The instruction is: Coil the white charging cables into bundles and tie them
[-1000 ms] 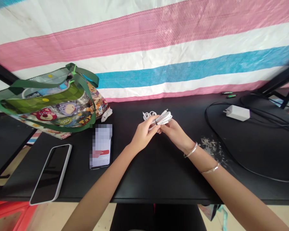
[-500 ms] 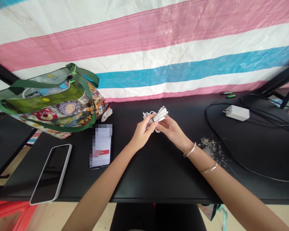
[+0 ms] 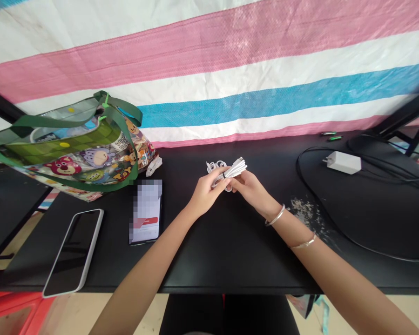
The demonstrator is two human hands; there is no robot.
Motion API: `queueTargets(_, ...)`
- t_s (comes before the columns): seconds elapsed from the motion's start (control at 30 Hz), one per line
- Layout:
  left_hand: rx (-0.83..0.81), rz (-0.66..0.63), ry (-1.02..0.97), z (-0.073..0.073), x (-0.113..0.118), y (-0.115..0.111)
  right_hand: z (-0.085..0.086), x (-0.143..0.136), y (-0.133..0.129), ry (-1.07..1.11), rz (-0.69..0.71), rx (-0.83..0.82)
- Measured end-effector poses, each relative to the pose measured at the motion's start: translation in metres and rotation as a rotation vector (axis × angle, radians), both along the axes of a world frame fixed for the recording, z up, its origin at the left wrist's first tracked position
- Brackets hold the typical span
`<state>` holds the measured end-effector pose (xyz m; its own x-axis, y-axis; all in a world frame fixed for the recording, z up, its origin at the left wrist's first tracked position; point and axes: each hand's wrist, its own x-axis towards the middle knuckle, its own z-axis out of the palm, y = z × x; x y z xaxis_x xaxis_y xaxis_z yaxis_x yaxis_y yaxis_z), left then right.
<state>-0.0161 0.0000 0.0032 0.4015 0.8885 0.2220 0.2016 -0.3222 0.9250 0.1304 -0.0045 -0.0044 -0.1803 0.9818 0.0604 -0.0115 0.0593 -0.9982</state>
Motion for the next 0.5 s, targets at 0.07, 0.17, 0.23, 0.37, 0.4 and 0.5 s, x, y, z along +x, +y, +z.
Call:
queueTargets(0.07,-0.008,-0.023,0.009,0.0012,-0.0007,0.0002,0.0033,0.0027,-0.0002,-0.017,0.043,-0.03)
queueTargets(0.17,-0.024,-0.039,0.0,0.0022,-0.0016,0.0,0.0072,0.0047,-0.0009,-0.014,0.113,-0.064)
queueTargets(0.23,-0.034,-0.04,-0.02,0.0019,-0.0019,-0.0001,0.0088,0.0043,-0.0014,-0.007,0.138,-0.069)
queueTargets(0.37,-0.043,-0.038,-0.036,-0.0004,-0.0019,0.0003,0.0091,0.0022,-0.0015,-0.001,0.127,-0.066)
queueTargets(0.4,-0.042,-0.035,-0.037,-0.0009,-0.0018,0.0006,0.0088,0.0019,-0.0015,-0.001,0.124,-0.067)
queueTargets(0.5,-0.055,-0.036,-0.035,-0.0009,-0.0016,0.0016,0.0076,0.002,-0.0014,-0.003,0.102,-0.077)
